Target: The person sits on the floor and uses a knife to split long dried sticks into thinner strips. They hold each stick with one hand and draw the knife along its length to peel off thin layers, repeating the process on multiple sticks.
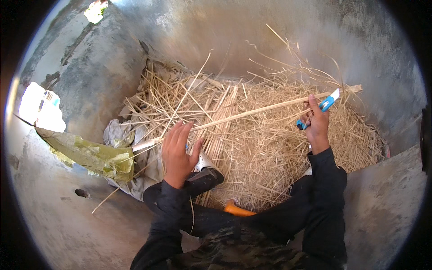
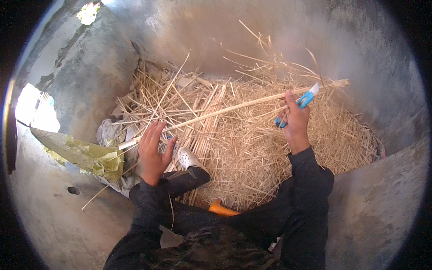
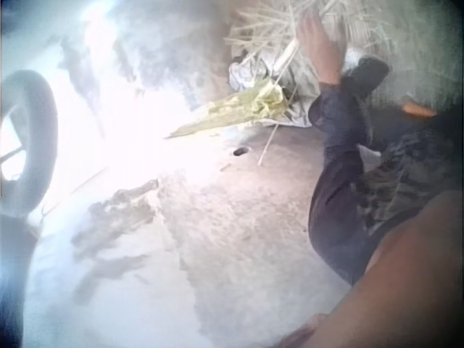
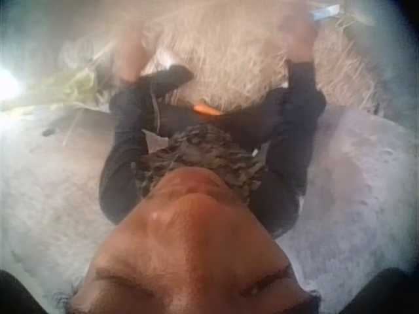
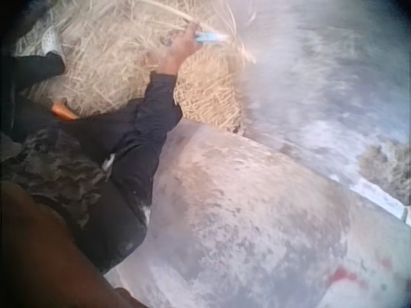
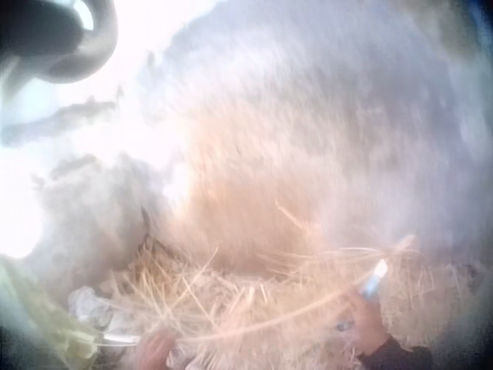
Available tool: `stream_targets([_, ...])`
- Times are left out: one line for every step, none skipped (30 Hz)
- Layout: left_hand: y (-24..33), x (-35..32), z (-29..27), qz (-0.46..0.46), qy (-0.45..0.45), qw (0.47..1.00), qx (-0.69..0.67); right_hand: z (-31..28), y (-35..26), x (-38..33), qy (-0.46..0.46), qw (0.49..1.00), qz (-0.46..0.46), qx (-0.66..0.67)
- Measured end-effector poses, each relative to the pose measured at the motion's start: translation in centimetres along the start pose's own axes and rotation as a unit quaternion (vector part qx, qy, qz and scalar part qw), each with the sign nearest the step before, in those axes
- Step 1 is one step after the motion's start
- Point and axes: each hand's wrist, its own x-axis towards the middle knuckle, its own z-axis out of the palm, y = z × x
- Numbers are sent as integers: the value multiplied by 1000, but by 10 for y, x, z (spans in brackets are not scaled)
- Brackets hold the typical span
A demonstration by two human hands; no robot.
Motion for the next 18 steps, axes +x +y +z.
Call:
stream_targets([-15,3,-6,22,-39,998,39,-1,-4,4,-6,1000,-4,9])
stream_targets([-31,0,-8,18,-80,995,50,-1,-9,7,-12,1000,-9,18])
stream_targets([-50,-5,-6,14,-120,991,61,2,-15,8,-17,999,-13,27])
stream_targets([-61,-7,1,11,-161,985,66,4,-24,9,-2,999,-30,23])
stream_targets([-68,-10,7,12,-177,981,82,5,-30,9,-15,999,-35,17])
stream_targets([-68,-12,14,13,-194,976,95,2,-36,10,-27,999,-40,8])
stream_targets([-68,-14,19,15,-211,971,108,-1,-40,11,-38,998,-46,-1])
stream_targets([-66,-18,24,27,-204,972,111,-3,-44,14,-57,997,-44,0])
stream_targets([-60,-21,27,15,-206,971,120,-3,-48,15,-41,998,-45,-5])
stream_targets([-53,-23,29,2,-222,968,120,1,-54,17,-25,999,-45,-11])
stream_targets([-47,-24,29,-10,-239,963,121,3,-60,21,-9,999,-45,-16])
stream_targets([-42,-25,30,14,-227,967,111,0,-69,27,-14,998,-55,-26])
stream_targets([-38,-27,31,39,-214,971,102,-5,-78,36,-19,998,-60,-28])
stream_targets([-33,-29,32,64,-202,973,93,-9,-88,45,-24,997,-65,-30])
stream_targets([-28,-29,29,88,-216,969,76,-12,-94,52,-28,997,-67,-29])
stream_targets([-21,-28,26,111,-231,965,59,-11,-101,57,-14,996,-75,-44])
stream_targets([-16,-28,22,134,-245,959,43,-13,-103,64,-21,996,-70,-43])
stream_targets([-13,-29,19,145,-253,956,30,-17,-104,71,-26,997,-65,-41])
